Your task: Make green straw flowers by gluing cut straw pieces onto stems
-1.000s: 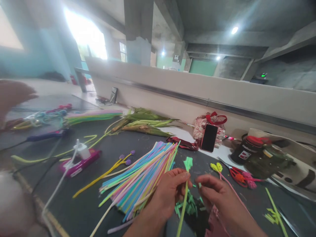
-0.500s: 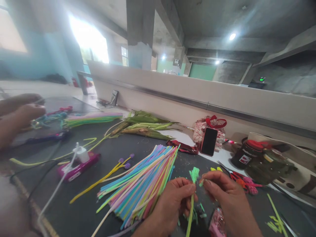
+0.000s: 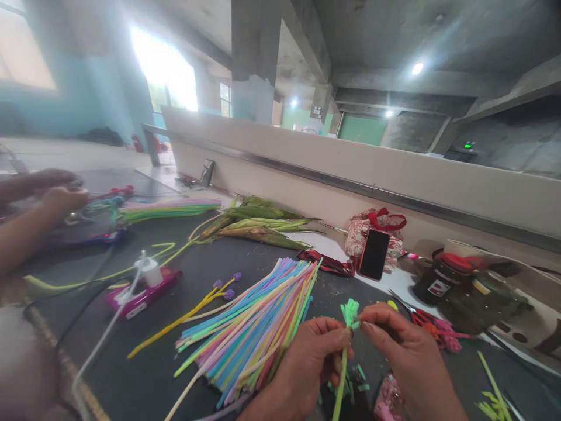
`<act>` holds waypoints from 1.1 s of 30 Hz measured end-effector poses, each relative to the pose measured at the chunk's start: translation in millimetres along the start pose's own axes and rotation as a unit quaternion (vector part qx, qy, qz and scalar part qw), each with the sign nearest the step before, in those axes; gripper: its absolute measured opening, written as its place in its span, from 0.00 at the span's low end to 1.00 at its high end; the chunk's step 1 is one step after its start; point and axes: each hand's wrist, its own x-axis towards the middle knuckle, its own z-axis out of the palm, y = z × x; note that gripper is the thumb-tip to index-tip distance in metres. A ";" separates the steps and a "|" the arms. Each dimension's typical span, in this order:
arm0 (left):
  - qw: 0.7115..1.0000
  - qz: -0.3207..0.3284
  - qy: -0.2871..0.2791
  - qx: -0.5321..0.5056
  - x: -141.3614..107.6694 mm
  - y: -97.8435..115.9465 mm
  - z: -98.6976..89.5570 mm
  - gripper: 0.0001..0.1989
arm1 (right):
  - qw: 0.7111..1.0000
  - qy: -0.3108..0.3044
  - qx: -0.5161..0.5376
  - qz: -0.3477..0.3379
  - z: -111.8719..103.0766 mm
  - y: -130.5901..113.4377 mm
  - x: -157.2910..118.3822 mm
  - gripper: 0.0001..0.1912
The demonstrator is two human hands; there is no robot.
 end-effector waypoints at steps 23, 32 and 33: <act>1.000 0.022 0.012 0.013 5.8 -2.2 -1.8 0.11 | 0.993 0.086 0.036 -0.078 23.6 10.6 -6.0 0.02; 0.999 0.043 0.011 0.021 -2.9 1.9 2.7 0.08 | 0.991 0.131 0.034 -0.020 29.4 9.4 -6.6 0.04; 0.999 0.044 0.010 0.021 -3.3 1.5 2.9 0.08 | 0.991 0.128 0.028 -0.021 29.3 9.9 -6.5 0.05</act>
